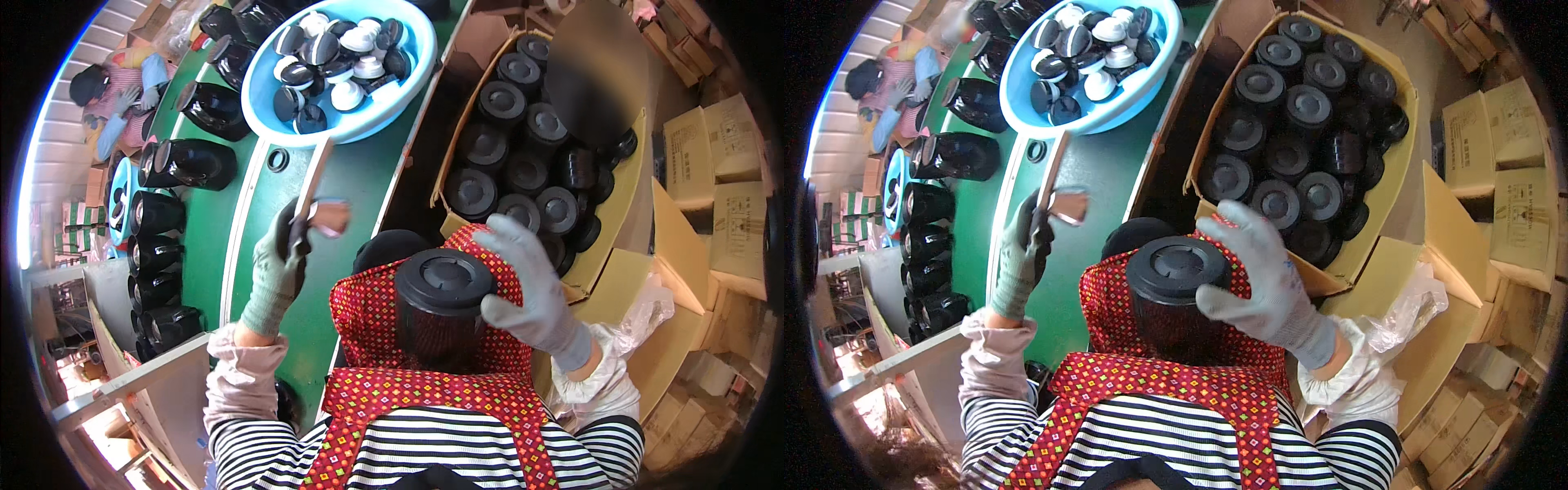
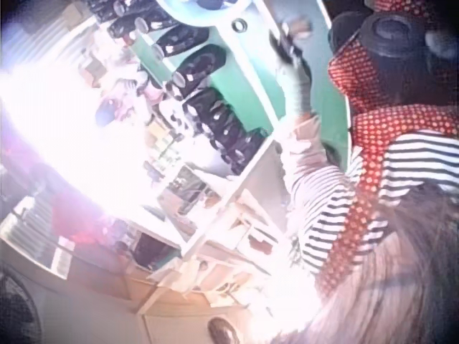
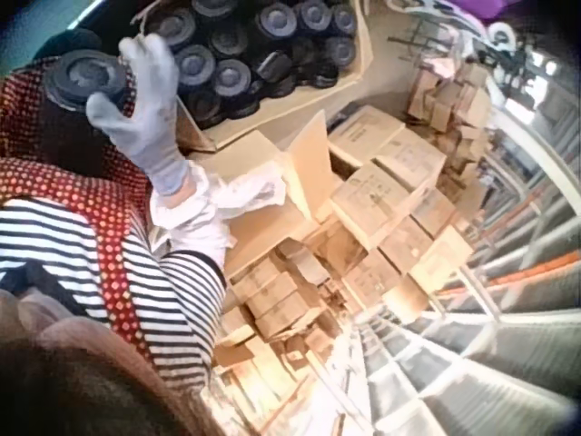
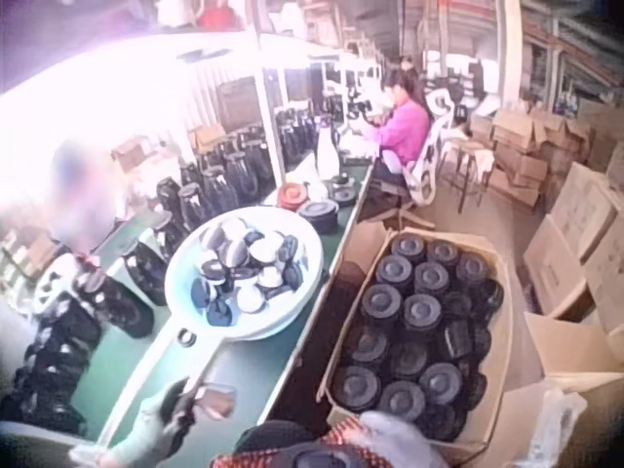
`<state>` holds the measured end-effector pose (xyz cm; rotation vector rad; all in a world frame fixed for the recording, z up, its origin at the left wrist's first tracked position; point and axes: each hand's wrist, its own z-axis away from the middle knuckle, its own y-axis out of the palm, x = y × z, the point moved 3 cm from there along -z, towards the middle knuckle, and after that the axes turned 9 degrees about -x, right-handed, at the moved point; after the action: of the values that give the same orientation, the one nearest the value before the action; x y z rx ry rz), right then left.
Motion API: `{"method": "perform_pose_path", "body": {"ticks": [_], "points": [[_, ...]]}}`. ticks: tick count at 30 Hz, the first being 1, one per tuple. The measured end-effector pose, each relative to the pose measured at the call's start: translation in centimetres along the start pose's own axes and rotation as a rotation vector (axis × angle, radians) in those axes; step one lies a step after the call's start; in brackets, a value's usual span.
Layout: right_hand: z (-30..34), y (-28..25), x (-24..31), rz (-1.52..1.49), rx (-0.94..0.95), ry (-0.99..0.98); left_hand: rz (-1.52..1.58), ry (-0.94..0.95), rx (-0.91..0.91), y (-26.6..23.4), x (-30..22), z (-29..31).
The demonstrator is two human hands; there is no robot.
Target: The person assembles black kettles by inserting a metal strainer into the opening and then screwing on a lid. The person handles each kettle one at a time, places the finished units on the table, and repeats the process.
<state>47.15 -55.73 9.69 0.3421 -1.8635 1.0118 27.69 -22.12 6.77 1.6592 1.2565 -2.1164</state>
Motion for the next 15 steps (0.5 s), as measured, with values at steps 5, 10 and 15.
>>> {"method": "perform_pose_path", "body": {"ticks": [5, 10, 15], "points": [[1.2, 2.4, 2.1, -0.013, 0.197, -0.013, -0.59, -0.208, -0.38, -9.9, 16.3, 9.2], [0.8, 3.8, 1.5, -0.009, 0.146, -0.068, -0.691, -0.362, -0.452, -13.6, 22.7, 16.0], [-1.3, 2.9, 2.0, -0.117, 0.006, 0.077, -0.811, -0.188, -0.549, -10.6, 19.2, 16.1]]}}
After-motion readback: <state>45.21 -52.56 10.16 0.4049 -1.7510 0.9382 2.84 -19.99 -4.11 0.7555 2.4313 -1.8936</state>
